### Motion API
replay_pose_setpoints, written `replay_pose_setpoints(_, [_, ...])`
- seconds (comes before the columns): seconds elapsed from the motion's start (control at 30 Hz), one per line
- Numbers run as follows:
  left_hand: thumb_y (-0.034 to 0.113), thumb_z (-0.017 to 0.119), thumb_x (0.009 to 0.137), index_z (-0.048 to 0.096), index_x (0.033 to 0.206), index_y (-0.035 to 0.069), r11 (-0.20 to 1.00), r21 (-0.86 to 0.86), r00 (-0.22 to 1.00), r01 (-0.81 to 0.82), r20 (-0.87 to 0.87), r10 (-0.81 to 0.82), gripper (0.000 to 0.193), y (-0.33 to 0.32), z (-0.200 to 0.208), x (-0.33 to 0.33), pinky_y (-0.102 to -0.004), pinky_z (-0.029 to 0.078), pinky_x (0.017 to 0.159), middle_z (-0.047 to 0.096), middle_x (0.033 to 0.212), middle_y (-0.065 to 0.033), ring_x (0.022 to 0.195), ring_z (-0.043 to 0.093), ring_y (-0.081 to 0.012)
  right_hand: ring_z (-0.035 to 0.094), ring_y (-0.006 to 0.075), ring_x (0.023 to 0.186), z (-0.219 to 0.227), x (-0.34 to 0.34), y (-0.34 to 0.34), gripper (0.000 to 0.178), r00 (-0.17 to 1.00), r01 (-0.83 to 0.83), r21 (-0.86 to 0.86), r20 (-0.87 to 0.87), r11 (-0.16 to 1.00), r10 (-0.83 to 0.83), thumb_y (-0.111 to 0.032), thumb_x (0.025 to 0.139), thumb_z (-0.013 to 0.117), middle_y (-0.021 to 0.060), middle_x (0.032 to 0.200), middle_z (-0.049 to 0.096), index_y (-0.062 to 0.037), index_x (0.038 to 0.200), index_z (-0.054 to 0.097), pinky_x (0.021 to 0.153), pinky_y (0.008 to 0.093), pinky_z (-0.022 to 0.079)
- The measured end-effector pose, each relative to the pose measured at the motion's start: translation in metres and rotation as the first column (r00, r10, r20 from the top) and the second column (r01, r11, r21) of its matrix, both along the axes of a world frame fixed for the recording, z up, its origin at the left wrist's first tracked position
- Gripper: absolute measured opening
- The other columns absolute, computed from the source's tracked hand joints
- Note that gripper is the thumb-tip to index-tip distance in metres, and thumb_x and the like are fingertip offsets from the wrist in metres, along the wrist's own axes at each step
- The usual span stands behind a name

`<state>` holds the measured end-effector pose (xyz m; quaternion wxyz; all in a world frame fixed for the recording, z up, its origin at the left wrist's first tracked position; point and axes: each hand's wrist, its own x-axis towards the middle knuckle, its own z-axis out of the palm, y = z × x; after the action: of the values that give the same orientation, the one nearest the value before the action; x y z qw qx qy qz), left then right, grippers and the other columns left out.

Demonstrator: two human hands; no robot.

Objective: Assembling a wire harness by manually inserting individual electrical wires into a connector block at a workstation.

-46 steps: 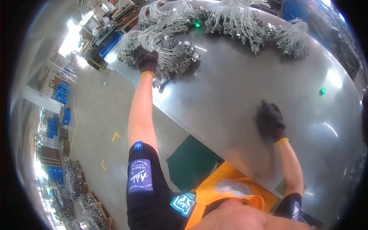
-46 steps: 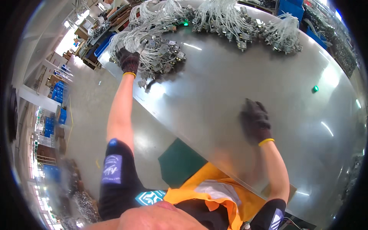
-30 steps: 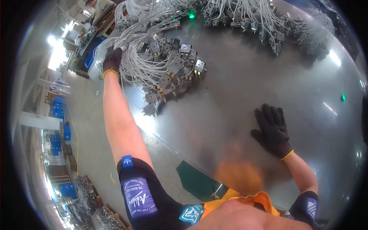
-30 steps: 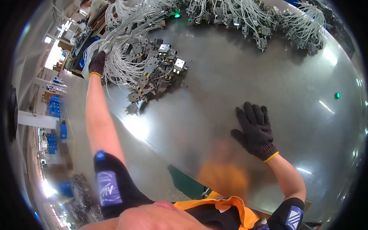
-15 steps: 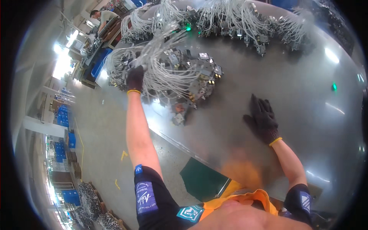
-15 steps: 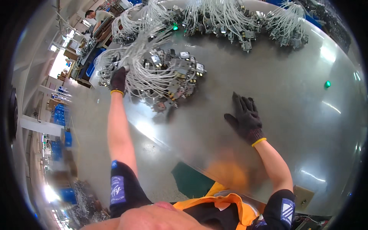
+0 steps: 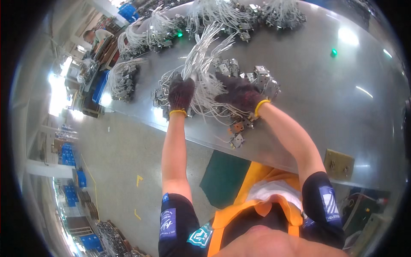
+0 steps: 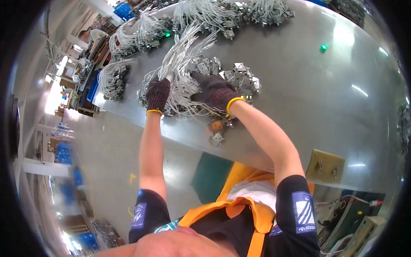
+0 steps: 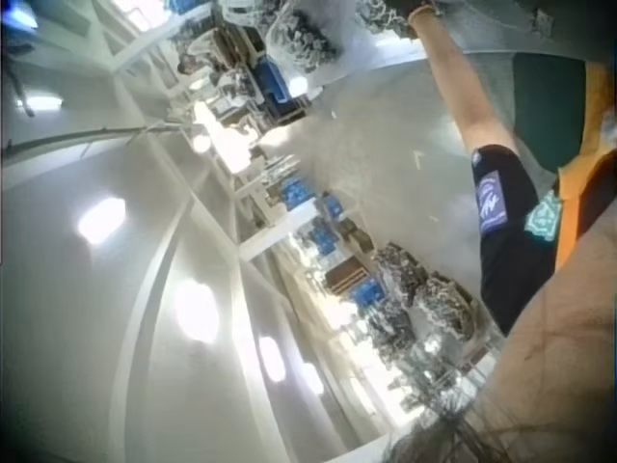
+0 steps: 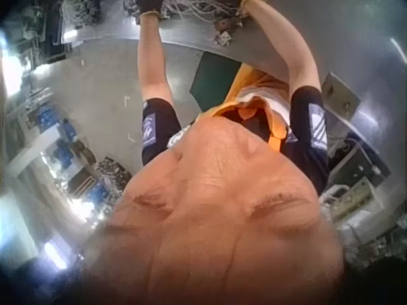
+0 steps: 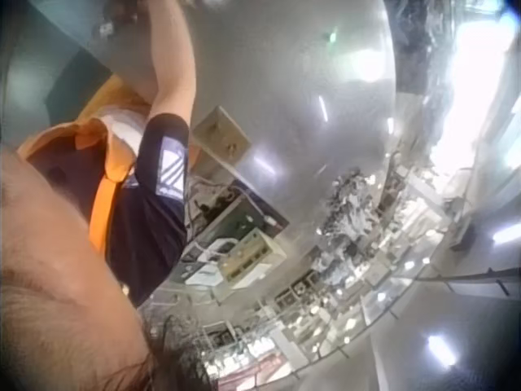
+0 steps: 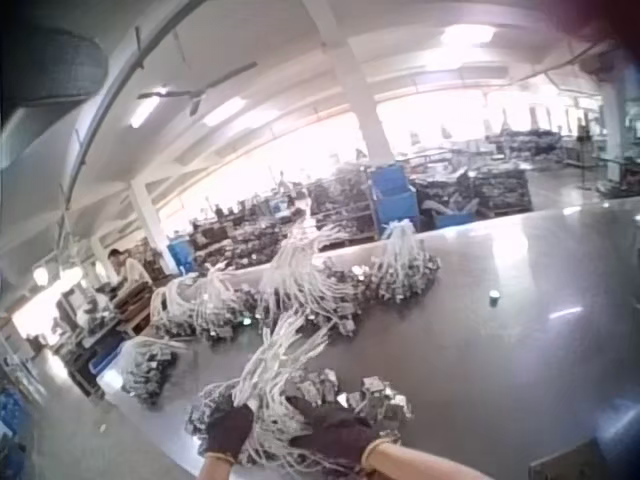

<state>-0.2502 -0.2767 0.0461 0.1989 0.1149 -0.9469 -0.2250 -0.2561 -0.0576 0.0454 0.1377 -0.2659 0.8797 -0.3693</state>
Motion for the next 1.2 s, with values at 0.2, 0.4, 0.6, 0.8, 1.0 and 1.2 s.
replay_pose_setpoints(0.2, [0.034, 0.053, 0.085, 0.065, 0.093, 0.002, 0.997, -0.076, 1.0, -0.016, 0.005, 0.017, 0.035, 0.011, -0.019, -0.01, -0.0488, 0.05, 0.081, 0.065, 0.097, -0.027, 0.093, 0.062, -0.0448, 0.053, 0.0187, 0.124, -0.004, 0.03, 0.152, 0.075, 0.949, 0.044, -0.666, 0.261, 0.745, 0.177, -0.002, 0.079, 0.074, 0.0107, 0.136, 0.056, 0.0015, 0.146, 0.04, 0.108, 0.0319, 0.039])
replay_pose_setpoints(0.4, [0.032, 0.055, 0.082, 0.064, 0.098, 0.0, 0.997, 0.02, 0.997, -0.076, 0.021, 0.076, 0.037, 0.035, -0.006, -0.01, -0.0507, 0.048, 0.086, 0.064, 0.098, -0.0296, 0.096, 0.061, -0.0466, 0.057, 0.0166, 0.115, 0.005, 0.027, 0.191, 0.057, 0.655, 0.361, -0.906, 0.416, 0.222, 0.631, -0.033, 0.096, 0.056, 0.0103, 0.128, 0.06, -0.0025, 0.144, 0.045, 0.102, 0.0305, 0.042])
replay_pose_setpoints(0.6, [0.051, 0.07, 0.077, 0.063, 0.119, -0.002, 0.995, 0.087, 0.981, -0.042, -0.184, 0.058, 0.068, 0.01, -0.044, -0.017, -0.0453, 0.046, 0.093, 0.067, 0.112, -0.0257, 0.107, 0.062, -0.0414, 0.063, 0.0204, 0.097, 0.032, 0.072, 0.171, 0.034, 0.972, 0.2, -0.641, 0.228, 0.741, -0.065, -0.017, 0.094, 0.058, 0.0125, 0.108, 0.065, -0.0035, 0.125, 0.065, 0.088, 0.0353, 0.049])
replay_pose_setpoints(0.8, [0.04, 0.066, 0.087, 0.054, 0.12, -0.008, 0.994, -0.042, 0.911, 0.097, -0.399, -0.106, 0.06, 0.101, -0.039, 0.091, -0.0487, 0.038, 0.103, 0.057, 0.119, -0.0252, 0.112, 0.051, -0.0406, 0.066, 0.0259, 0.107, 0.019, 0.108, 0.324, 0.029, 0.933, 0.278, -0.877, 0.344, 0.393, 0.108, -0.007, 0.091, 0.058, 0.0174, 0.115, 0.068, 0.0084, 0.115, 0.064, 0.099, 0.0369, 0.051])
replay_pose_setpoints(1.0, [0.046, 0.081, 0.069, 0.02, 0.148, -0.006, 0.725, 0.144, 0.718, 0.673, -0.361, -0.595, 0.113, 0.336, -0.02, 0.195, -0.0576, 0.022, 0.115, 0.029, 0.15, -0.0318, 0.14, 0.025, -0.0496, 0.066, 0.0148, 0.083, 0.046, 0.126, 0.26, 0.031, 0.921, 0.367, -0.797, 0.24, 0.48, -0.306, -0.009, 0.091, 0.058, 0.0111, 0.107, 0.067, 0.0029, 0.119, 0.063, 0.075, 0.028, 0.055])
replay_pose_setpoints(1.2, [0.02, 0.069, 0.07, 0.034, 0.143, 0.002, 0.484, 0.118, 0.478, 0.867, -0.469, -0.742, 0.083, 0.358, -0.017, 0.137, -0.0508, 0.03, 0.112, 0.045, 0.138, -0.0238, 0.133, 0.038, -0.0453, 0.063, 0.0121, 0.076, 0.098, 0.158, 0.257, 0.03, 0.982, 0.068, -0.628, -0.096, 0.775, -0.163, -0.012, 0.091, 0.058, 0.0083, 0.102, 0.067, 0.0008, 0.117, 0.064, 0.074, 0.0264, 0.053])
